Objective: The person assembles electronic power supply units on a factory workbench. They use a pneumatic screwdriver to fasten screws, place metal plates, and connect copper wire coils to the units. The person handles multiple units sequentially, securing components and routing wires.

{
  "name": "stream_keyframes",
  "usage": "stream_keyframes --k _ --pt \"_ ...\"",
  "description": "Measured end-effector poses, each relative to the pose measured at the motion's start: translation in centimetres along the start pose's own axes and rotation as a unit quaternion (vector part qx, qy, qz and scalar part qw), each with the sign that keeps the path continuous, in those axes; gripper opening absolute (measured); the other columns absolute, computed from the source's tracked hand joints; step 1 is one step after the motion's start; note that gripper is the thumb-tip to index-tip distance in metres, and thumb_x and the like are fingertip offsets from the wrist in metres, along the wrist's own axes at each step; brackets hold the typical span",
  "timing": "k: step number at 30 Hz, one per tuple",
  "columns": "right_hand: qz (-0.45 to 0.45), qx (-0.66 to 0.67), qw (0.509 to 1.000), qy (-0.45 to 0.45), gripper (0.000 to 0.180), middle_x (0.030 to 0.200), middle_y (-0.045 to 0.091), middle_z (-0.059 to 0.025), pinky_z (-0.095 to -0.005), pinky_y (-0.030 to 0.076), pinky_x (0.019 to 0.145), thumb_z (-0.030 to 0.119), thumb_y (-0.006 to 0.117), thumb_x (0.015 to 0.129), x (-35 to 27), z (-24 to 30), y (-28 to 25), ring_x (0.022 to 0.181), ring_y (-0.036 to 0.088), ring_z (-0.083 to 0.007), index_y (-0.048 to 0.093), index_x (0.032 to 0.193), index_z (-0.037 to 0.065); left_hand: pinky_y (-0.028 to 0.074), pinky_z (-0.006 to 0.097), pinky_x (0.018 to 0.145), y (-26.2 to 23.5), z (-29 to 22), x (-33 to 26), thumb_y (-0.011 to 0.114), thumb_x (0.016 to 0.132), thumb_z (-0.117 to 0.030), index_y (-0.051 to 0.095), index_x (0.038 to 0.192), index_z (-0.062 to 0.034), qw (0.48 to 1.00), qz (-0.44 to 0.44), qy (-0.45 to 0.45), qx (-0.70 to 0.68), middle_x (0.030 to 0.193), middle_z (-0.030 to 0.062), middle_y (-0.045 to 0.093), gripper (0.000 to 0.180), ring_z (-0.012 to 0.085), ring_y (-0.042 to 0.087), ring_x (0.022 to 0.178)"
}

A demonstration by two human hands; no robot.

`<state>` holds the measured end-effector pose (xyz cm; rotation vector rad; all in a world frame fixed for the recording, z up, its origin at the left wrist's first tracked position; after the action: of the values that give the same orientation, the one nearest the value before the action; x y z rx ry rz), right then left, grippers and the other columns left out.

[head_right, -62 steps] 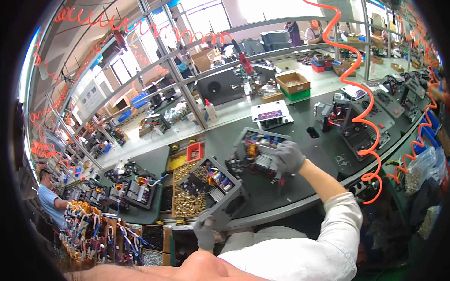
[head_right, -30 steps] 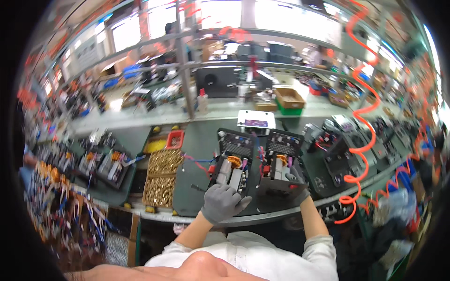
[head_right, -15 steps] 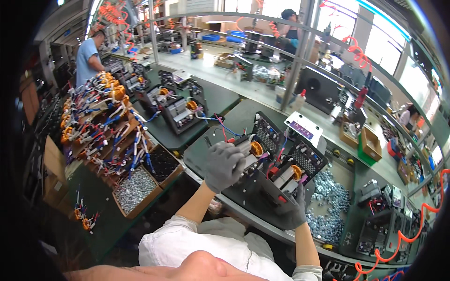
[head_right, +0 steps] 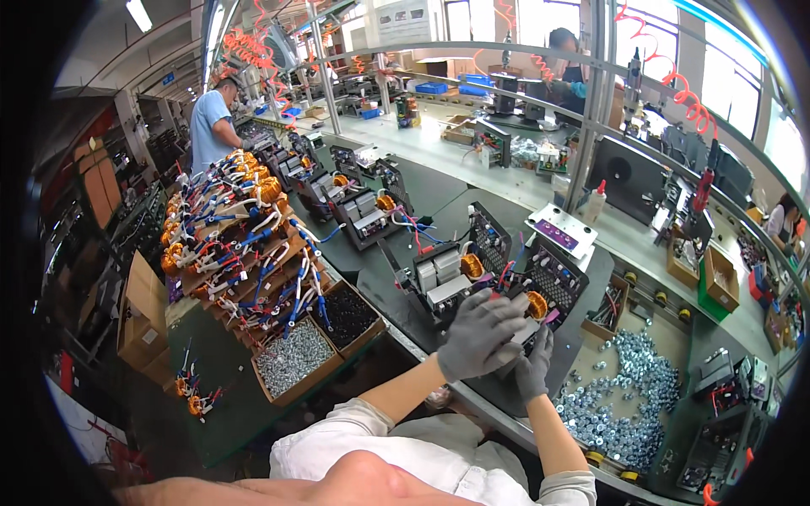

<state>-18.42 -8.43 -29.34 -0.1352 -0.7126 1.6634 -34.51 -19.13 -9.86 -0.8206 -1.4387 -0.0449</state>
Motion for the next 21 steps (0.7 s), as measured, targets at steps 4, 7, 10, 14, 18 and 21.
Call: stream_keyframes --k 4,7,10,14,18,21 --pt "-0.016 -0.005 1.000 0.002 0.095 0.152 0.026 -0.0276 -0.0444 0.029 0.114 0.049 0.067 0.081 -0.1 1.0 -0.7 0.140 0.029 -0.0428 0.025 0.151 0.001 0.040 0.043 0.100 2.6 0.9 -1.7 0.056 0.089 -0.045 0.070 0.093 -0.0170 0.998 -0.065 0.013 -0.001 0.093 0.0000 0.066 0.032 0.0192 0.061 0.090" --pt "-0.023 -0.007 0.999 0.027 0.093 0.151 0.027 -0.0275 -0.0444 0.030 0.114 0.046 0.067 0.082 -0.3 1.3 -1.1 0.140 0.030 -0.0429 0.025 0.151 0.002 0.041 0.043 0.097 3.4 0.7 -1.8 0.056 0.089 -0.043 0.069 0.089 -0.0175 0.995 -0.097 0.020 -0.004 0.090 -0.0012 0.065 0.028 0.0181 0.059 0.085" --pt "-0.034 0.029 0.999 0.000 0.091 0.151 0.028 -0.0275 -0.0444 0.030 0.113 0.045 0.068 0.082 0.2 0.0 -0.4 0.140 0.029 -0.0428 0.026 0.152 0.004 0.041 0.042 0.095 3.7 0.4 -1.0 0.057 0.088 -0.040 0.069 0.089 -0.0179 0.992 -0.120 0.032 0.011 0.090 -0.0012 0.065 0.025 0.0185 0.059 0.085" --pt "-0.008 0.139 0.989 0.042 0.073 0.147 0.037 -0.0237 -0.0389 0.037 0.109 0.029 0.067 0.085 3.0 -1.5 -0.9 0.133 0.042 -0.0364 0.037 0.146 0.003 0.038 0.043 0.097 6.9 -1.1 0.2 0.057 0.089 -0.038 0.069 0.090 -0.0185 0.995 -0.100 -0.004 0.028 0.089 -0.0021 0.065 0.023 0.0178 0.058 0.084" --pt "0.068 0.137 0.988 0.004 0.061 0.139 0.048 -0.0202 -0.0368 0.039 0.107 0.025 0.067 0.087 2.4 0.5 -5.5 0.128 0.048 -0.0298 0.047 0.137 -0.002 0.036 0.042 0.098 7.9 -2.8 0.1 0.058 0.089 -0.037 0.070 0.092 -0.0189 0.994 -0.105 -0.004 0.024 0.089 -0.0036 0.065 0.021 0.0165 0.058 0.084" --pt "0.107 0.327 0.932 0.117 0.054 0.134 0.055 -0.0162 -0.0350 0.040 0.105 0.023 0.067 0.087 -0.1 0.8 -7.3 0.123 0.052 -0.0250 0.052 0.132 -0.003 0.035 0.042 0.099 7.3 -2.4 -0.8 0.059 0.089 -0.037 0.068 0.095 -0.0195 0.995 -0.100 0.010 0.020 0.091 -0.0035 0.063 0.021 0.0161 0.057 0.088"
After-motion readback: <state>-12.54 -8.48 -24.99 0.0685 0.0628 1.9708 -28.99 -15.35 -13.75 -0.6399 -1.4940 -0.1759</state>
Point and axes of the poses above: each hand's wrist, its own x-axis towards the middle knuckle, its own y-axis out of the palm, z = x × y, the point moved 4 cm from there along x, towards the middle knuckle
